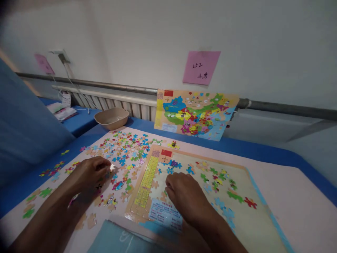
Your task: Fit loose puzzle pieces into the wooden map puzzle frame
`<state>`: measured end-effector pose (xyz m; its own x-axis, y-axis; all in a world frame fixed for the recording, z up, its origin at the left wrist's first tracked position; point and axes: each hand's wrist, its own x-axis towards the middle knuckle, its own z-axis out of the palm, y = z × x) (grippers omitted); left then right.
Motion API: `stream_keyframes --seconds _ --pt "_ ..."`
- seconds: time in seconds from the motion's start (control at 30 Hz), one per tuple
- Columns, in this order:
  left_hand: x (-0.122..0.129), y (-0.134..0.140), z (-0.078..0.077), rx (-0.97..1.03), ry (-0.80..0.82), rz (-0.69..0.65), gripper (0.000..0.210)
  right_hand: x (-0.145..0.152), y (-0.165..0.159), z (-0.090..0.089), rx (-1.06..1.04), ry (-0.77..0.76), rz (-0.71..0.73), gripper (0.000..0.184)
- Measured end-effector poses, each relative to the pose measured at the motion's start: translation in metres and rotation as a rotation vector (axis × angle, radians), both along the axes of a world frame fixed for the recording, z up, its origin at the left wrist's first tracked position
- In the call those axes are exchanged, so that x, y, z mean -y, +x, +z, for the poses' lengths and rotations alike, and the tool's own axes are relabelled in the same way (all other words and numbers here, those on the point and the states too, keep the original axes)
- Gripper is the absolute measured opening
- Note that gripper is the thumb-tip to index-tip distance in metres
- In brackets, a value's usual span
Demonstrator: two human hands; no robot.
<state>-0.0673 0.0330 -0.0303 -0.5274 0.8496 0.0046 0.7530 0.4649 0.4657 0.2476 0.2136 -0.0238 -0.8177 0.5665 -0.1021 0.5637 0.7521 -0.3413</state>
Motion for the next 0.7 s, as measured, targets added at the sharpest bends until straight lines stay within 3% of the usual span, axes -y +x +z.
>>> stream_keyframes --seconds 0.13,0.23,0.37,0.5,0.6,0.7 --pt "0.0 -0.001 -0.003 0.038 -0.073 -0.052 0.035 -0.009 0.028 0.034 -0.006 0.034 -0.066 0.018" --pt "0.001 -0.005 -0.004 0.056 -0.056 -0.062 0.039 0.008 0.054 0.039 -0.15 -0.032 -0.131 0.018" --pt "0.003 -0.009 0.0 0.029 0.039 -0.022 0.045 0.044 0.087 -0.002 -0.238 -0.115 -0.175 0.027" --pt "0.011 -0.002 0.003 0.008 0.13 0.005 0.045 0.056 0.107 -0.046 -0.262 0.152 -0.103 0.025" --pt "0.026 0.008 -0.002 0.021 0.199 0.047 0.045 0.05 0.111 -0.058 -0.233 0.266 -0.016 0.023" --pt "0.045 0.014 -0.017 0.059 0.276 0.111 0.042 0.044 0.11 -0.062 -0.235 0.275 0.022 0.02"
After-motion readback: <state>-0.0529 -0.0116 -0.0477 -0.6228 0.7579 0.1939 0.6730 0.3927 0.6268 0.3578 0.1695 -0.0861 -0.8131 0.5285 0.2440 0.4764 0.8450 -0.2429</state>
